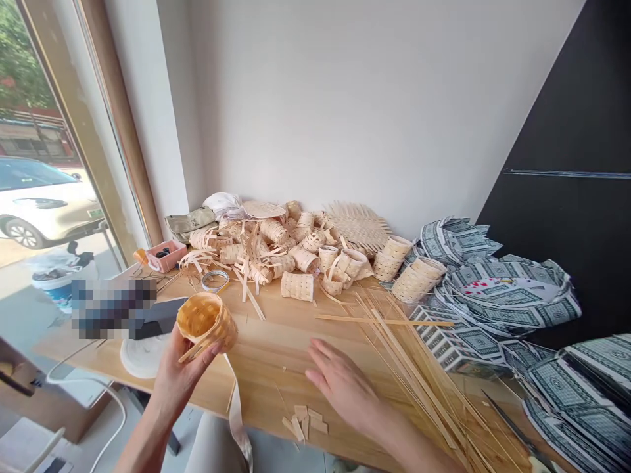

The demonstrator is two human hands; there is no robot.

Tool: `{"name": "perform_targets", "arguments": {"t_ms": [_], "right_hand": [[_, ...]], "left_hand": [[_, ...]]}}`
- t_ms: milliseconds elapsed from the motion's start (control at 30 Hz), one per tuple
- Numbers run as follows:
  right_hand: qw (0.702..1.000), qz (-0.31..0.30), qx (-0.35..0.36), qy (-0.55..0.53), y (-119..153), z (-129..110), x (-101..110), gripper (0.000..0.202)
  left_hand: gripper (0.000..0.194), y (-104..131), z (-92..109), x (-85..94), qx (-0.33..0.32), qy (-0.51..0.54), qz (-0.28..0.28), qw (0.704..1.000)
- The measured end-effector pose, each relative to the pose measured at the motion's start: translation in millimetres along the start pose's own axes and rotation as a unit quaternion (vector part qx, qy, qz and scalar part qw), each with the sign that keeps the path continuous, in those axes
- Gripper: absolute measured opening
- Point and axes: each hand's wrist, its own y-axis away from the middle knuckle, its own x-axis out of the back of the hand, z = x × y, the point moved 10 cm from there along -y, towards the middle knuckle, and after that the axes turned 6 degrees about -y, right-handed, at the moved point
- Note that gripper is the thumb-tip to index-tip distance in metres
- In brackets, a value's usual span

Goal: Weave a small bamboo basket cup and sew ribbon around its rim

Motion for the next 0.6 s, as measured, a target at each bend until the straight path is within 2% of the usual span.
{"name": "perform_targets", "arguments": {"t_ms": [133,267,433,600], "right_hand": [[0.994,0.018,-0.093,0.046,-63,54,27,0.045],[0.99,0.007,-0.136,0.043,-98,88,29,0.032],[0.988,-0.004,-0.148,0.052,-111,87,16,0.034],[0.99,0.002,-0.122,0.069,-109,61,7,0.035]], "left_hand": [[0.057,4,-3,13.7,0.01,-0.003,0.011,1.0],[0.061,9,-1,24.9,0.033,0.0,0.038,0.999],[0.06,12,7,23.8,0.038,0.006,0.045,0.998],[0.061,12,6,21.4,0.023,0.009,0.034,0.999]]}}
